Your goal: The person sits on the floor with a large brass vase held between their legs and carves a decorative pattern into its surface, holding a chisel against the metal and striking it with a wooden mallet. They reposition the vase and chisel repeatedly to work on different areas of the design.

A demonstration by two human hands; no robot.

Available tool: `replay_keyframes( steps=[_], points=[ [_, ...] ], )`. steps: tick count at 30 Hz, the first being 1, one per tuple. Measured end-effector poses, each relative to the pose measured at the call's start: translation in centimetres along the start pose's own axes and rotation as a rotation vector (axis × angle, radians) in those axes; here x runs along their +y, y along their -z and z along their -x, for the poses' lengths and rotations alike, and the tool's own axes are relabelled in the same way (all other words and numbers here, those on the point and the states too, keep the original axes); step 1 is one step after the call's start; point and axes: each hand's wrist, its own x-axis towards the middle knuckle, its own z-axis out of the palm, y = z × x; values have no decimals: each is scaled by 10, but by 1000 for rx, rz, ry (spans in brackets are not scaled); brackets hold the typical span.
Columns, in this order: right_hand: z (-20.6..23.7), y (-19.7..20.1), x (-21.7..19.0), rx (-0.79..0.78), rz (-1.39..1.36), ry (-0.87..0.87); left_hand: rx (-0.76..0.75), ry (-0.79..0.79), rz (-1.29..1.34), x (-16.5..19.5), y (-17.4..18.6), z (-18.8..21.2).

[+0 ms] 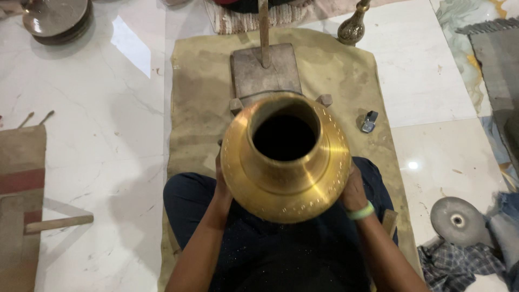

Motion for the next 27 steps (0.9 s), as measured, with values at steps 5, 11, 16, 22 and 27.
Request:
replay_keyframes(
  steps=[5,11,16,22,27],
  points=[
    [-43,-45,-8,147,-70,273,-54,22,317,-11,-13,-18],
    [-46,-49,-24,167,-313,95,94,-7,-9,-3,-23,-16],
    [-55,-45,-37,174,-688,-187,144,84,-5,2,-41,-13],
    [-65,-44,-28,223,-684,-406,218,182,98,-10,-36,-26],
    [-70,-44,-19,214,-643,-438,293,288,110,-22,-28,-35]
  ],
)
